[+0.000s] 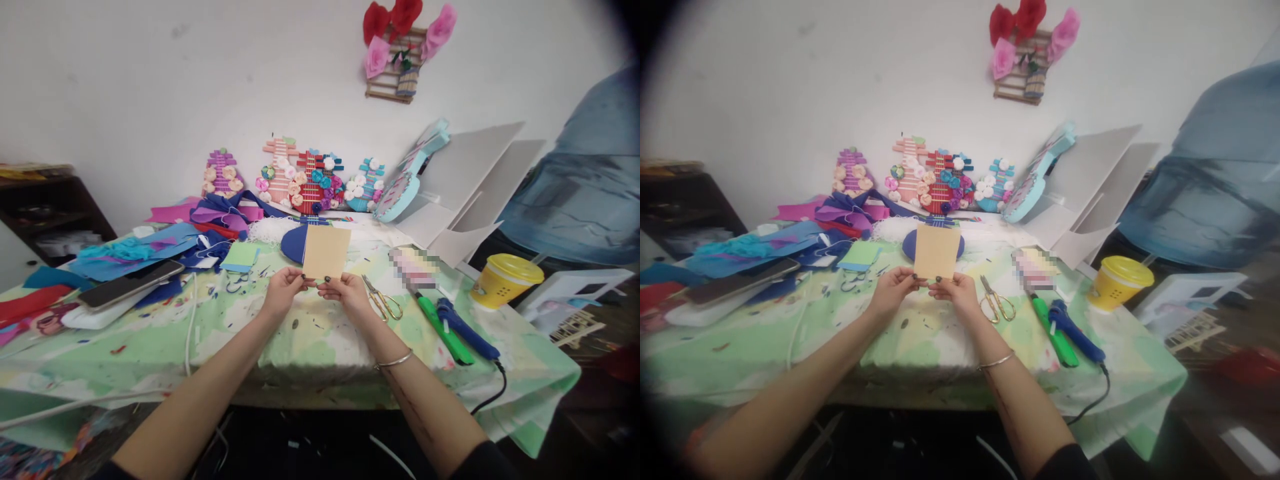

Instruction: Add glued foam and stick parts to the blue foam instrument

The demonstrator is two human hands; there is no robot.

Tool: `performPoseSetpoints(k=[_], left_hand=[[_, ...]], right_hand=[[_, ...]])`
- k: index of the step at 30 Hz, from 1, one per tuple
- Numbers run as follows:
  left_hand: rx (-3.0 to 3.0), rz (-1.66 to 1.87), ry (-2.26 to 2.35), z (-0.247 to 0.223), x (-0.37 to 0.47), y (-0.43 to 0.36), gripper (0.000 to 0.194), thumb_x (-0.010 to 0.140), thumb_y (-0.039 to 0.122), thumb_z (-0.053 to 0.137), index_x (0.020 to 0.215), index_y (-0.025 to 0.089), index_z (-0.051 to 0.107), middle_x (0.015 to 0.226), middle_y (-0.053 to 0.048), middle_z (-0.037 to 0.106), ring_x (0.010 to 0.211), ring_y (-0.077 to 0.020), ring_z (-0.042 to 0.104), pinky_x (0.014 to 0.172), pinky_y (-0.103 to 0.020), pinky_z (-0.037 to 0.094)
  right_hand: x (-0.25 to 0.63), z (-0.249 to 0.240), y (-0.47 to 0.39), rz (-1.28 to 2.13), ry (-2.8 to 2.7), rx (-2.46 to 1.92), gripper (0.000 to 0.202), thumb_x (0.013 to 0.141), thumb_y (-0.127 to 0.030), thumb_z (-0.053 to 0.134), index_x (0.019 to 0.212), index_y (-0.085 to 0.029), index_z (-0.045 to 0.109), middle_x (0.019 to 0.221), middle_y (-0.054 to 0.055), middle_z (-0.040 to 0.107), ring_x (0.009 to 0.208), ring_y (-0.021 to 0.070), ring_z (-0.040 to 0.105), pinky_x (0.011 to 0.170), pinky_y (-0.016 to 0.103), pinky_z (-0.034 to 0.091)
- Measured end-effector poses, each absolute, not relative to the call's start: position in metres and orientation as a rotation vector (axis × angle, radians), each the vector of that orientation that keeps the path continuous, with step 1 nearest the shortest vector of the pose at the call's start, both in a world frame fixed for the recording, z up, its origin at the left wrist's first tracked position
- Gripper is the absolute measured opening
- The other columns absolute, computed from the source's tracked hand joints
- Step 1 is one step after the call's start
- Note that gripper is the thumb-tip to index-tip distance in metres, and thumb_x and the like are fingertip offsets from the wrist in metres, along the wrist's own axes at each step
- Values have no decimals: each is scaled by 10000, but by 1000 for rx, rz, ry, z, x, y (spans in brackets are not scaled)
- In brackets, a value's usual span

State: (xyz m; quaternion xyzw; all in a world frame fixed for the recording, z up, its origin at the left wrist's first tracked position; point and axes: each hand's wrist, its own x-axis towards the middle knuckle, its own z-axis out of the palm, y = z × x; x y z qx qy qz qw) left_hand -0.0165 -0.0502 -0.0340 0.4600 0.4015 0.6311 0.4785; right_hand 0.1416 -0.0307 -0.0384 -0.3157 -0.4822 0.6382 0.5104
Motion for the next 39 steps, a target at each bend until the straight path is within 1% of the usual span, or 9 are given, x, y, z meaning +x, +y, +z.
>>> performPoseSetpoints(k=[6,10,12,17,21,24,27,32,39], left_hand=[[1076,1539,1007,-34,-18,-50,239,652,243,686,796,138,526,644,-58,696,646,-195,685,627,-282,484],[1089,1544,1001,-34,-18,-52,384,655,175,656,998,155,485,662,-45,708,668,-208,694,621,-284,498],[1117,1550,989,-34,-18,-52,438,658,163,650,1053,161,463,670,-44,713,675,-207,695,622,-281,500],[1151,1570,966,-35,-19,-52,378,657,161,670,988,155,487,645,-41,707,669,-202,693,636,-278,490],[1094,1517,879,-34,-18,-53,304,664,203,691,923,136,546,732,-79,719,714,-210,691,664,-293,487],[1066,1464,821,-35,-18,-52,264,627,215,732,842,115,614,772,-85,717,736,-200,679,695,-299,485],[1059,1430,829,-37,-17,-51,220,600,218,751,764,103,661,736,-74,709,695,-174,658,700,-301,483],[1052,1446,864,-37,-18,-50,136,577,196,749,640,114,660,602,-30,673,546,-106,586,616,-254,454],[1052,1433,902,-37,-19,-49,124,574,196,727,622,112,649,610,-36,677,543,-105,583,598,-246,443]], right_hand=[[140,-42,-27,1510,-1193,-761,240,622,-310,752,744,-119,675,663,94,720,559,162,672,555,250,552],[140,-42,-27,1483,-1195,-752,236,622,-310,751,733,-118,670,651,82,717,555,152,665,544,236,545],[140,-42,-27,1470,-1190,-752,233,624,-306,750,736,-119,666,640,73,714,548,143,661,534,224,536],[142,-42,-28,1451,-1177,-759,224,615,-295,754,718,-121,657,613,63,707,519,133,645,503,213,516],[142,-40,-29,1452,-1173,-751,222,617,-297,750,716,-119,664,618,63,708,520,126,642,522,212,519],[142,-38,-31,1463,-1182,-736,223,618,-296,750,725,-118,669,618,60,708,518,119,639,525,203,517],[142,-38,-33,1482,-1202,-718,229,624,-304,748,729,-114,673,624,62,708,518,116,636,527,202,515],[141,-40,-32,1494,-1225,-718,224,636,-302,740,744,-117,674,636,60,710,508,109,629,502,194,501],[141,-41,-31,1490,-1310,-745,211,637,-279,714,758,-109,687,627,65,707,523,129,640,534,230,516]])
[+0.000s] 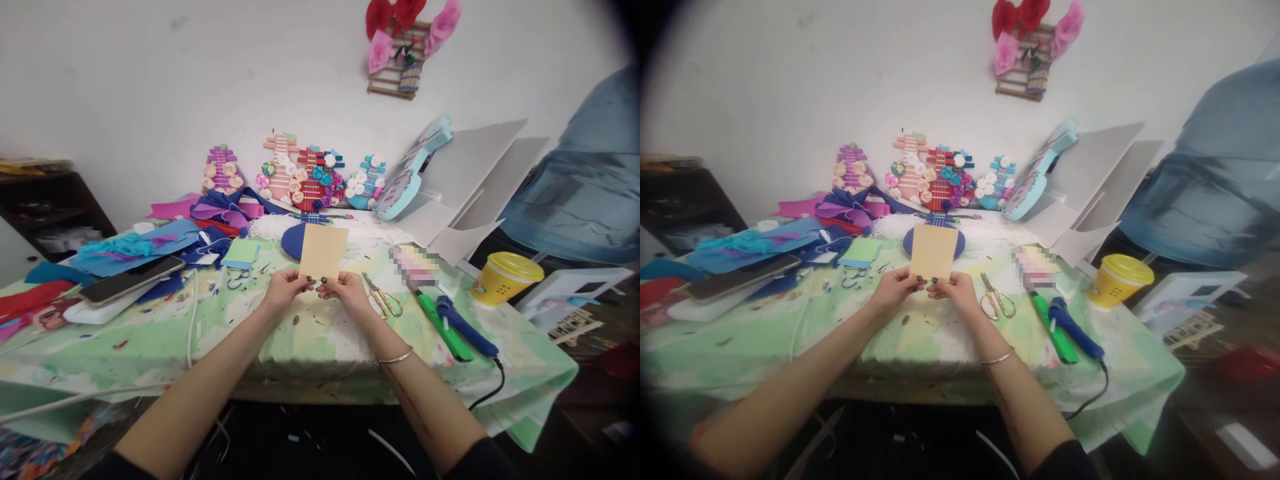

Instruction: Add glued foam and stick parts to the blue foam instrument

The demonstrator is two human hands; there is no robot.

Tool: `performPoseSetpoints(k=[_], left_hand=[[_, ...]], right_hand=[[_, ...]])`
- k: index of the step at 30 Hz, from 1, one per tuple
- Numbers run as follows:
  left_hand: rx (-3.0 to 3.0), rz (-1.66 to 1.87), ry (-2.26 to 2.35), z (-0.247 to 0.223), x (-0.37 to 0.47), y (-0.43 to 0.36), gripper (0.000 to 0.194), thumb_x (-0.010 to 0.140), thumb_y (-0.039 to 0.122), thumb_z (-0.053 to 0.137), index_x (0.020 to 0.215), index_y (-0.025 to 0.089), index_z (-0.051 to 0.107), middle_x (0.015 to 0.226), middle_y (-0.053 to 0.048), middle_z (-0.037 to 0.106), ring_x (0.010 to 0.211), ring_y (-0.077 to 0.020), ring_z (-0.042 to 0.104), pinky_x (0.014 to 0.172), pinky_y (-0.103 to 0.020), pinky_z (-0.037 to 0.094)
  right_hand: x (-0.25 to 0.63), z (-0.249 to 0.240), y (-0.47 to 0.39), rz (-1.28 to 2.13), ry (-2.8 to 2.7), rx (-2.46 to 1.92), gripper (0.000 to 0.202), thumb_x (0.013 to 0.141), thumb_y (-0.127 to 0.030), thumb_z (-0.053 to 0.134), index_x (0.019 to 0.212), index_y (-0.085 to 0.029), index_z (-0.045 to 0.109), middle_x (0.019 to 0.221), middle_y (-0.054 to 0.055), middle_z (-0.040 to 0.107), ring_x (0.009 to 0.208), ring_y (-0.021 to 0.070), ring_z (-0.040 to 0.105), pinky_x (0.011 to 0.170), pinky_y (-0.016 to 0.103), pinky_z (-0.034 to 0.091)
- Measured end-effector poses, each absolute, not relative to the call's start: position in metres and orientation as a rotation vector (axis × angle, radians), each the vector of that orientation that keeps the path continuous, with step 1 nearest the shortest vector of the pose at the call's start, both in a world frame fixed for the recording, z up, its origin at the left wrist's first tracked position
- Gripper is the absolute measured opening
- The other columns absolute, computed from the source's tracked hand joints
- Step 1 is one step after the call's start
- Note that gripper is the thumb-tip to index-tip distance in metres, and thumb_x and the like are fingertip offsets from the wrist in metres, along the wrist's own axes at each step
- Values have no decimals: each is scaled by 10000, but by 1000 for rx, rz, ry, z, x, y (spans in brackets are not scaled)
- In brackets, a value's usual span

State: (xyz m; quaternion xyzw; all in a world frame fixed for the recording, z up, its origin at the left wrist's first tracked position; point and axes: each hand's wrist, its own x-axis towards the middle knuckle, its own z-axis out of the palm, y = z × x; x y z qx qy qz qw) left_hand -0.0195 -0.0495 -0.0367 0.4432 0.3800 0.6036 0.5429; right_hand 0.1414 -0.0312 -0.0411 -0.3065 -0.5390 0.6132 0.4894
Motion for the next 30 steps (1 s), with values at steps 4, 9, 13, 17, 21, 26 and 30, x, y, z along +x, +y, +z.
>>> performPoseSetpoints(k=[4,9,13,17,21,26,30], left_hand=[[1084,1411,922,-38,-19,-50,99,572,165,711,583,109,631,526,-20,640,507,-99,557,567,-235,425],[1130,1382,909,-40,-18,-50,83,591,167,688,627,114,637,546,-20,641,527,-109,563,581,-247,433],[1169,1387,904,-41,-18,-49,80,608,174,683,643,121,635,567,-18,647,550,-112,572,590,-242,433],[1213,1390,916,-41,-18,-50,70,628,168,677,620,116,631,531,-13,630,514,-102,554,557,-227,419],[1247,1426,912,-39,-18,-52,125,639,191,701,708,126,620,603,-26,671,565,-119,597,578,-228,433],[1389,1582,904,-33,-18,-56,250,630,209,722,810,185,549,674,-1,699,654,-168,662,645,-277,487],[1545,1610,1030,-31,-18,-58,74,657,186,672,694,157,615,623,-17,681,617,-168,652,621,-273,491]], right_hand=[[141,-40,-33,1476,-1376,-776,189,617,-218,684,758,-93,703,626,66,706,523,141,642,548,252,522],[141,-39,-34,1437,-1419,-791,132,607,-178,621,677,-97,697,584,48,692,467,119,599,506,232,495],[142,-40,-33,1419,-1432,-799,112,598,-173,598,606,-102,684,539,38,673,432,105,564,466,209,466],[141,-40,-32,1420,-1421,-793,110,594,-174,592,558,-110,673,505,31,654,410,100,543,434,198,437],[141,-40,-32,1443,-1354,-787,114,593,-182,595,520,-117,654,462,15,622,374,73,494,394,176,381],[140,-40,-31,1504,-1241,-811,98,575,-189,614,505,-122,625,434,6,592,350,57,450,365,174,334],[141,-39,-32,1550,-1212,-827,82,569,-183,608,516,-122,614,429,7,586,358,61,452,370,181,338]])
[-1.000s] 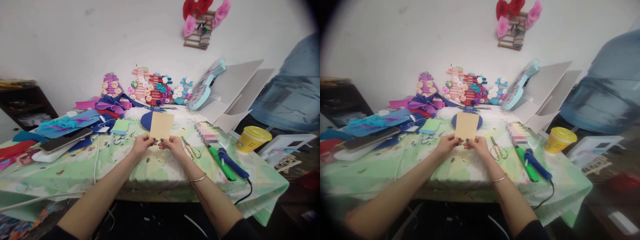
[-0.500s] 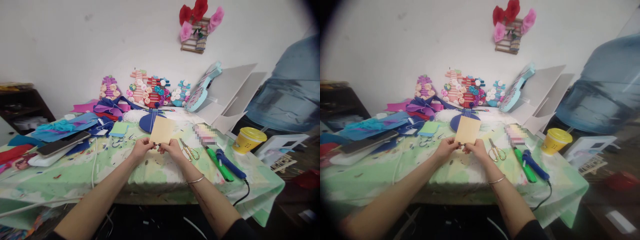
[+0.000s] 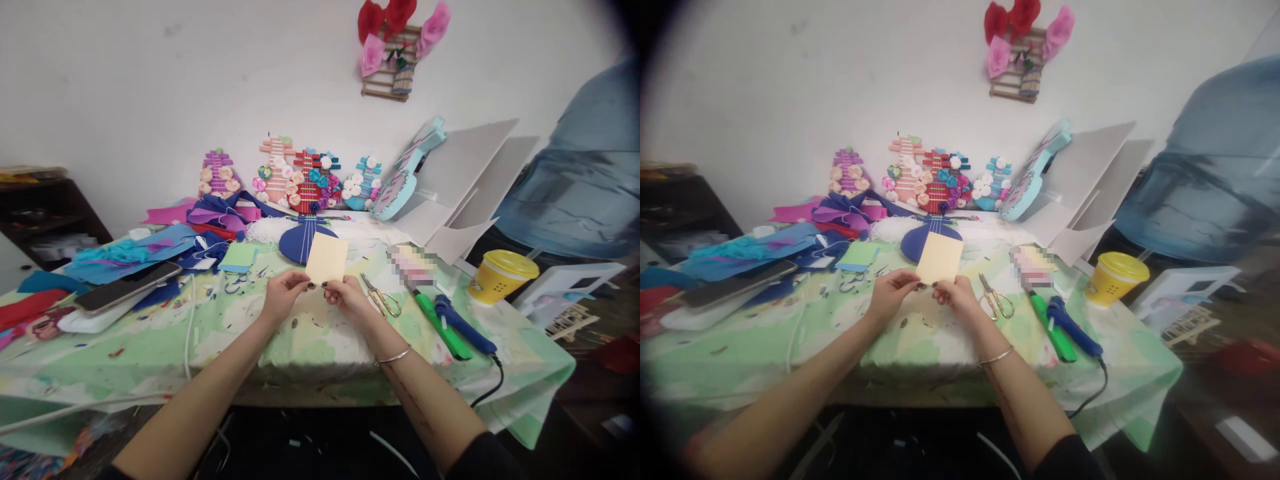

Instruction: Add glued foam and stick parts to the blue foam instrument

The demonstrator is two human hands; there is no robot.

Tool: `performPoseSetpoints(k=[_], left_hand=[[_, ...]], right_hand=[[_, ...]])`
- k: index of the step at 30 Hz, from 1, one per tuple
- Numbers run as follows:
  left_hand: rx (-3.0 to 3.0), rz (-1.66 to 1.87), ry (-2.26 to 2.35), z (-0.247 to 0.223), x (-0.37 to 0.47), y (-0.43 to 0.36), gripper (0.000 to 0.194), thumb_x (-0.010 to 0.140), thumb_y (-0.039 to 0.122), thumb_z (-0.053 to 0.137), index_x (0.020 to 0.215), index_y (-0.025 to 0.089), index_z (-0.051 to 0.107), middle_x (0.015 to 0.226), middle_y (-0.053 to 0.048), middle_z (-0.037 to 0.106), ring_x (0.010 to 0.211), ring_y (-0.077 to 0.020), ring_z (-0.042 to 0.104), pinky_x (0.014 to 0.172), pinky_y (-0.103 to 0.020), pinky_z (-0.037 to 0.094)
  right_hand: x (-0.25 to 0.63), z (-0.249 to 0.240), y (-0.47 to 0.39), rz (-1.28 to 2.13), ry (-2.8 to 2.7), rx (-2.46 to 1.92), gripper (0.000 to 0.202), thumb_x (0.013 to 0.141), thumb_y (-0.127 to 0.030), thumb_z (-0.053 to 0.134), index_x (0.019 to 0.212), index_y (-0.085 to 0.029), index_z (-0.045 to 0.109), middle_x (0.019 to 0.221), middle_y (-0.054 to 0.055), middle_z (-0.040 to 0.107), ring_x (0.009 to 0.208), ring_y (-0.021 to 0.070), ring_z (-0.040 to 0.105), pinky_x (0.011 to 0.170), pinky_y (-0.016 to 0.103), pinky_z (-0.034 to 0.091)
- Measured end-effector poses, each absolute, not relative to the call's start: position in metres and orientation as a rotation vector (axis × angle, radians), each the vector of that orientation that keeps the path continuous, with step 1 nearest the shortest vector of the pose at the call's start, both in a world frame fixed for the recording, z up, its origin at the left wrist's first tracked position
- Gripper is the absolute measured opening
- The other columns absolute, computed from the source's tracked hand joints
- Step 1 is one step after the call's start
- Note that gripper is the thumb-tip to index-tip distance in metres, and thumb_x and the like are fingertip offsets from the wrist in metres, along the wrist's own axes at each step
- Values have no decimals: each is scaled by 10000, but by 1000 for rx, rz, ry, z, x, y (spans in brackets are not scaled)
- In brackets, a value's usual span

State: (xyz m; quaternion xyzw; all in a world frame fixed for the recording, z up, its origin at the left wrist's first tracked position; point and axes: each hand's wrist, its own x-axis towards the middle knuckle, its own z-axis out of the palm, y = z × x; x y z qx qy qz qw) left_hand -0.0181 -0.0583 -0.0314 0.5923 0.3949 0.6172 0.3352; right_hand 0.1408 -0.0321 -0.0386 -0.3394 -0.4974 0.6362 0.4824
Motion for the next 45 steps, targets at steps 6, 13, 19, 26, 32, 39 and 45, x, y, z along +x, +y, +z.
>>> performPoseSetpoints(k=[6,13,19,26,32,39,45], left_hand=[[1559,1639,1116,-33,-20,-57,42,666,134,623,646,167,637,552,8,647,536,-136,598,559,-245,452],[1456,1716,1241,-34,-22,-53,40,653,133,611,630,166,618,578,-2,657,554,-143,609,567,-241,446],[1388,1705,1264,-37,-26,-49,47,635,170,645,611,156,607,548,-5,646,516,-135,591,538,-235,438],[1354,1680,1237,-38,-28,-48,90,619,197,674,597,140,608,504,-6,620,483,-120,560,521,-229,419],[1336,1663,1205,-38,-27,-48,115,604,212,699,592,137,613,482,-2,603,469,-119,554,510,-228,413],[1295,1638,1191,-40,-28,-48,131,596,229,713,599,137,621,464,0,598,446,-113,538,485,-225,396],[1284,1609,1153,-39,-24,-49,158,592,241,731,614,126,625,480,-20,625,452,-119,550,491,-233,404]], right_hand=[[140,-38,-33,1529,-1270,-810,126,579,-222,660,600,-101,634,503,42,637,405,93,529,435,213,419],[139,-37,-36,1213,-1275,-734,432,641,-282,694,1016,-214,491,635,-28,684,598,149,662,625,275,523],[138,-40,-36,1106,-1424,-718,159,679,-291,662,776,-182,599,680,23,692,634,184,681,623,296,533],[139,-42,-34,1071,-1415,-737,184,684,-312,661,803,-173,638,700,40,705,621,192,680,611,316,543],[139,-42,-34,1001,-1412,-782,175,683,-332,657,770,-180,657,665,32,698,603,192,675,602,320,549],[142,-50,-30,896,-1457,-844,170,717,-334,626,800,-199,686,650,21,691,600,198,675,620,334,550],[146,-52,-30,831,-1463,-903,110,735,-286,585,764,-217,667,650,5,673,593,181,665,602,301,530]])
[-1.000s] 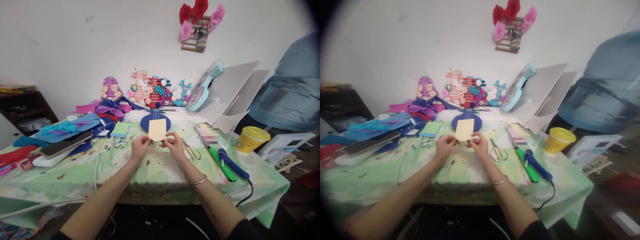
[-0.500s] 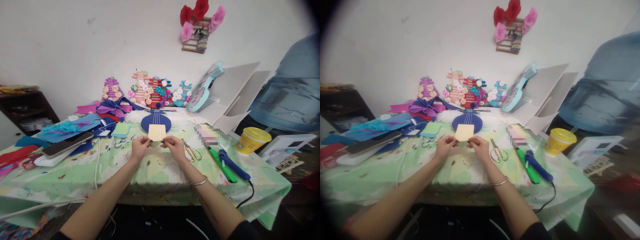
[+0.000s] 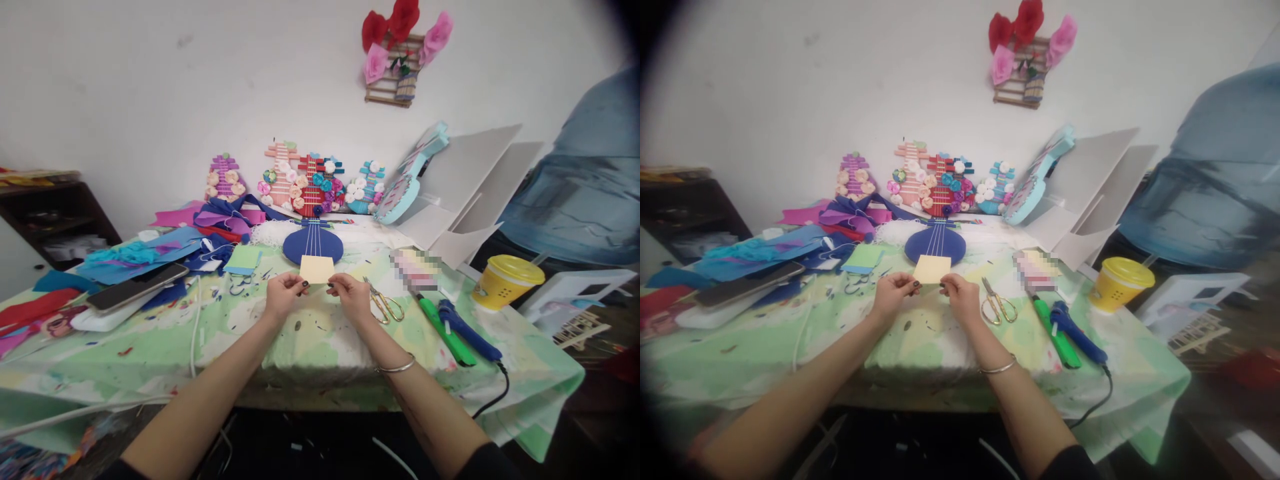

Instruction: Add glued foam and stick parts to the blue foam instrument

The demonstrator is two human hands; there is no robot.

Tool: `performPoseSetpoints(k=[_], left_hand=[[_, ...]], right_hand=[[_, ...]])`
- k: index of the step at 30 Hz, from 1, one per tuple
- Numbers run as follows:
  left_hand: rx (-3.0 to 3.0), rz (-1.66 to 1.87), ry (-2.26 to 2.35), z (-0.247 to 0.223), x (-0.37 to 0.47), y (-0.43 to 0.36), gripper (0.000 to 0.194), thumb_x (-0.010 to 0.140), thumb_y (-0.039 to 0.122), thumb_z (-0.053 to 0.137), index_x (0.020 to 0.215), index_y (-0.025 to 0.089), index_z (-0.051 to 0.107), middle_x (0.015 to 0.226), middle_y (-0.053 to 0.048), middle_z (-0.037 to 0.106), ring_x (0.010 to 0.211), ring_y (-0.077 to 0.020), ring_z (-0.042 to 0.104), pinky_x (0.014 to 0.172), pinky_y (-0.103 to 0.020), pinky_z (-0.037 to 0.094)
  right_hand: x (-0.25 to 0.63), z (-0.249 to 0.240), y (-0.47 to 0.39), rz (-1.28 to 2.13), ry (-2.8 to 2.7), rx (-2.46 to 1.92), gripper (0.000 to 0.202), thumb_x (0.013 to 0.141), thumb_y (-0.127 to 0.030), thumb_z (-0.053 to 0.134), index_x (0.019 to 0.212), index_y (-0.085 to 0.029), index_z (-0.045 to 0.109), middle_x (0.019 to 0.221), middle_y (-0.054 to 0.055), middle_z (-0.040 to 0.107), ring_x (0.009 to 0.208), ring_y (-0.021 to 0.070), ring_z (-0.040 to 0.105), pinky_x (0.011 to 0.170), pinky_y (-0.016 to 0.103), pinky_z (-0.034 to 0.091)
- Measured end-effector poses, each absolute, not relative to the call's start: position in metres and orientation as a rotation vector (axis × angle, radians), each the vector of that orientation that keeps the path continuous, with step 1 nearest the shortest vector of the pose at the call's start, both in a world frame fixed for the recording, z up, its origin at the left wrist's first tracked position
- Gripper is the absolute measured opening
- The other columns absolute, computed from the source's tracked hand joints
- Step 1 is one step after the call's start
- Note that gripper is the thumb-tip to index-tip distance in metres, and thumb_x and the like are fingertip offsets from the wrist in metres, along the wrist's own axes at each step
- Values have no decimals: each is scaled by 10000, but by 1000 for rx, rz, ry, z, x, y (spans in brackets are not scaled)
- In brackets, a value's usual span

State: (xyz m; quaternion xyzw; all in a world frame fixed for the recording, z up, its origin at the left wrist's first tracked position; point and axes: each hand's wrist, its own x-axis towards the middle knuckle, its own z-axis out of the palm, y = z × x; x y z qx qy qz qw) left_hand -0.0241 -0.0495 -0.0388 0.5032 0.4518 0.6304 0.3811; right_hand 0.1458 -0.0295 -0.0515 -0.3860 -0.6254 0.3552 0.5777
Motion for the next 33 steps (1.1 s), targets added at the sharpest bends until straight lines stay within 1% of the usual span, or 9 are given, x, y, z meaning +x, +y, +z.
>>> performPoseSetpoints(k=[5,10,17,21,23,27,30,32,33], left_hand=[[1308,1603,1096,-35,-18,-53,186,596,258,749,661,128,634,599,-61,688,561,-162,623,580,-279,467],[1343,1574,1086,-32,-16,-55,188,613,271,748,674,126,644,562,-51,676,536,-161,618,576,-286,470],[1367,1564,1086,-29,-16,-57,187,628,277,740,665,126,636,583,-55,684,557,-159,626,595,-281,477],[1363,1559,1072,-29,-15,-57,192,643,289,728,673,130,624,651,-71,706,646,-183,658,642,-294,493],[1355,1564,1078,-30,-15,-56,191,641,285,728,664,132,617,642,-69,704,632,-179,655,627,-289,489],[1344,1572,1103,-34,-15,-54,185,635,271,729,647,134,606,587,-49,687,560,-149,626,589,-270,472],[1349,1535,1120,-35,-17,-54,182,628,261,730,643,128,606,581,-55,688,550,-146,623,590,-268,476],[1350,1494,1141,-35,-18,-55,184,616,255,735,640,121,611,598,-69,697,573,-157,637,595,-269,485],[1350,1474,1154,-36,-19,-55,184,612,254,735,639,118,614,608,-74,701,585,-163,644,596,-269,488]], right_hand=[[144,-47,-30,870,-1359,-923,77,708,-275,593,706,-199,604,657,12,653,620,196,676,608,309,539],[142,-45,-28,1013,-1244,-890,163,674,-333,641,686,-192,559,612,15,649,584,198,671,618,351,568],[143,-45,-24,1135,-1150,-774,243,579,-354,734,662,-185,581,639,18,674,639,208,677,749,422,559],[143,-45,-24,1160,-1152,-771,268,576,-383,735,665,-184,579,646,26,682,633,212,676,738,434,559],[143,-46,-25,1155,-1176,-787,265,585,-383,725,670,-183,572,647,32,681,624,214,675,720,430,561],[143,-49,-24,1089,-1268,-847,213,643,-358,670,689,-180,561,629,33,665,580,199,659,664,402,555],[145,-51,-22,973,-1373,-917,119,699,-298,599,691,-183,567,609,20,635,582,184,633,642,375,531],[148,-51,-23,850,-1458,-967,42,699,-221,582,673,-187,585,646,20,622,663,190,612,692,377,498],[149,-50,-24,780,-1496,-987,31,687,-179,584,662,-190,598,705,29,624,738,201,596,742,387,472]])
